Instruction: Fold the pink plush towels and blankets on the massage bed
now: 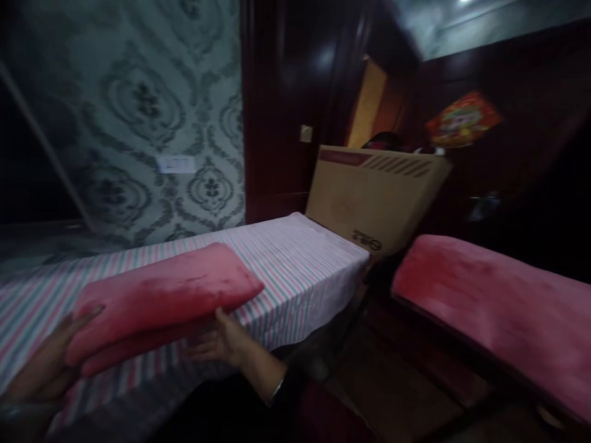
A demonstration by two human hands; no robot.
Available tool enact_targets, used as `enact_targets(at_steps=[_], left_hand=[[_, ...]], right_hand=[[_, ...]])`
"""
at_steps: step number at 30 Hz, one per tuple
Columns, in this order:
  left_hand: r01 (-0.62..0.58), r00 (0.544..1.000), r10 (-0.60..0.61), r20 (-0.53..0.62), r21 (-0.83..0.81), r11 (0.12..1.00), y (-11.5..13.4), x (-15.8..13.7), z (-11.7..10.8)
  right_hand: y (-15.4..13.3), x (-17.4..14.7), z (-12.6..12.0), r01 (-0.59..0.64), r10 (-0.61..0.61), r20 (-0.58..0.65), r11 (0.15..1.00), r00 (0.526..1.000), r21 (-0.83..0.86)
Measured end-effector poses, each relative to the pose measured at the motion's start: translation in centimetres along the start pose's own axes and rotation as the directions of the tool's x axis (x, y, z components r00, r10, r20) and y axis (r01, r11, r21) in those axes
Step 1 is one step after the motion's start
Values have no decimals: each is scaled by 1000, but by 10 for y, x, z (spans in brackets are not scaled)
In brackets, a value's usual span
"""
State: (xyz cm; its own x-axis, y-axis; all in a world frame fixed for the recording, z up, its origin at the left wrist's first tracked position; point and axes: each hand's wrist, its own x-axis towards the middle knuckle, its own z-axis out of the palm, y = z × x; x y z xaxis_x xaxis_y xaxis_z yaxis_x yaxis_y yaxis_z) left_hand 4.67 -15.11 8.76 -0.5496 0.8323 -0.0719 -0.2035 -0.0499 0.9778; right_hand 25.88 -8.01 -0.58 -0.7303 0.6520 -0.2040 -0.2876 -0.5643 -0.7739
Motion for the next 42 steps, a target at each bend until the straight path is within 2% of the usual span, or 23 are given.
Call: enact_targets(at_steps=[1, 3, 6, 8, 10, 12, 13, 15, 17, 19, 21, 24, 26, 28, 32, 34, 37, 38, 40, 42], left_hand=[[7, 998, -8, -64, -18, 1000, -2, -9, -16], [30, 990, -40, -132, -71, 997, -11, -26, -32], [110, 987, -124, -99, -134, 985, -36, -43, -41], [199, 973, -211, -97, -115, 973, -52, -46, -55], [216, 961, -213, -175, -3, 976, -57, -41, -76], [121, 953, -44, -299, 247, 961, -49, -26, -99], [51, 946, 85, -314, 403, 914, -41, -15, -109], [-77, 932, 290, -217, 664, 744, -20, 15, -117], [-183, 945, 325, -24, 786, 590, 1, 54, -110], [-241, 962, 234, 140, 839, 488, 14, 99, -90], [-197, 980, 92, 175, 887, 417, 16, 143, -63], [-184, 959, -137, 249, 912, 366, 4, 195, -27], [-172, 937, -229, 263, 920, 353, -6, 216, -13], [-164, 928, -265, 263, 925, 344, -11, 225, -8], [-184, 932, -231, 281, 912, 368, -5, 229, -14], [-209, 948, -143, 284, 896, 392, 6, 232, -17], [-274, 959, 43, 281, 872, 405, 24, 240, -14], [-287, 958, 87, 275, 879, 381, 29, 243, -9], [-288, 956, 135, 259, 916, 281, 34, 247, 3], [-264, 960, 137, 243, 951, 163, 33, 246, 16]], right_hand=[[4, 4, 5, -13, 15, -45, 999, 999, 49], [10, 9, 14, 31, 9, -218, 984, 976, 175], [18, 13, 22, 159, -12, -460, 946, 888, 283], [22, 16, 23, 222, -51, -522, 936, 852, 271], [25, 19, 22, 260, -100, -534, 937, 840, 234], [25, 22, 19, 269, -115, -551, 941, 827, 207], [24, 22, 18, 275, -117, -565, 940, 817, 204], [20, 24, 15, 297, -125, -594, 934, 795, 200], [16, 25, 12, 311, -135, -611, 931, 780, 191], [13, 26, 9, 324, -161, -613, 932, 774, 164], [14, 27, 7, 357, -204, -612, 924, 764, 138], [20, 30, 5, 418, -273, -591, 900, 759, 121], [25, 32, 2, 438, -300, -577, 892, 760, 113], [25, 35, -1, 451, -324, -576, 888, 751, 88], [-3, 38, -6, 509, -443, -551, 860, 707, -37], [-29, 38, -8, 525, -489, -528, 846, 694, -94], [-63, 42, -12, 521, -504, -508, 845, 699, -123], [-69, 46, -14, 524, -506, -503, 844, 701, -119], [-71, 54, -20, 523, -486, -515, 848, 706, -84], [-63, 62, -27, 455, -386, -578, 890, 719, -29]])
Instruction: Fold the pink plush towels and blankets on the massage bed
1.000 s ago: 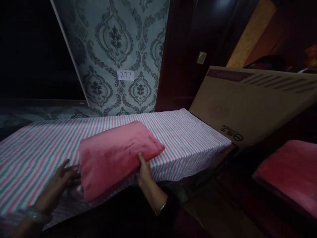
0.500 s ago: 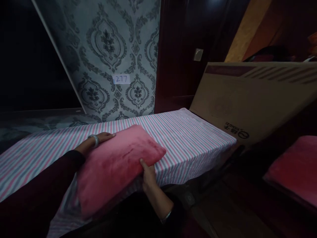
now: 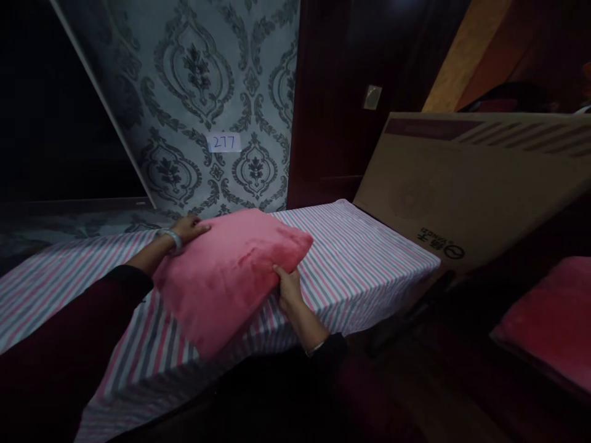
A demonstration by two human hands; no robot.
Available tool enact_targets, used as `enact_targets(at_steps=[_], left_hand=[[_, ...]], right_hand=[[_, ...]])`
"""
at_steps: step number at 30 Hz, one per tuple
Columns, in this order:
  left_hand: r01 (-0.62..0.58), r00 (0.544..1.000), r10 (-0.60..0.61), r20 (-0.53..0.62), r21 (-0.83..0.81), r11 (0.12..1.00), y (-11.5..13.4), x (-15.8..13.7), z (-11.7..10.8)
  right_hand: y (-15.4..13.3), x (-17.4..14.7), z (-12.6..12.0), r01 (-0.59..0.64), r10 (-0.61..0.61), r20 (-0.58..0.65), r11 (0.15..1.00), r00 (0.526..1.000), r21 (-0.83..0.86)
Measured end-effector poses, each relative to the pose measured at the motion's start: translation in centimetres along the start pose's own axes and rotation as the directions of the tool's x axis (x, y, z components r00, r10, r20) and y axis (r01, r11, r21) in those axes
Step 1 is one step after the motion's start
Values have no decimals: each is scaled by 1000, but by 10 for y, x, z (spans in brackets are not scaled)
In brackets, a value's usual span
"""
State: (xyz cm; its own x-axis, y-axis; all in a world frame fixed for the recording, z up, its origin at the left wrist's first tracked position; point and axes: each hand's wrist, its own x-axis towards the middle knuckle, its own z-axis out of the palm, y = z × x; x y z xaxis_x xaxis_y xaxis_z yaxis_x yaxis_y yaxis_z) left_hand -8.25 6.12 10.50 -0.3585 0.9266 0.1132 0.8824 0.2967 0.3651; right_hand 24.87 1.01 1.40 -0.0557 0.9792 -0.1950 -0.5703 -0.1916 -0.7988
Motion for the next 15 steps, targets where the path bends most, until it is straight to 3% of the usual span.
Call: enact_targets(at_steps=[4, 9, 11, 13, 15], left_hand=[[-8, 998, 5, 56, 52, 999, 7, -19, 16], [24, 997, -25, 76, 13, 1000, -20, -71, 17], [35, 999, -36, -12, -74, 997, -23, -95, 6], [-39, 979, -3, -203, -201, 979, -12, -124, -11], [-201, 889, 46, -455, -297, 933, 11, -162, -31]], right_hand=[[22, 10, -16, -205, 197, -101, 976, 975, -78], [26, 13, -29, -191, 192, -6, 976, 981, -102], [18, 9, -33, -171, 176, 21, 974, 984, -147], [-1, -3, -38, -43, 50, 26, 972, 998, -229], [-32, -24, -45, 212, -206, 54, 918, 977, -336]])
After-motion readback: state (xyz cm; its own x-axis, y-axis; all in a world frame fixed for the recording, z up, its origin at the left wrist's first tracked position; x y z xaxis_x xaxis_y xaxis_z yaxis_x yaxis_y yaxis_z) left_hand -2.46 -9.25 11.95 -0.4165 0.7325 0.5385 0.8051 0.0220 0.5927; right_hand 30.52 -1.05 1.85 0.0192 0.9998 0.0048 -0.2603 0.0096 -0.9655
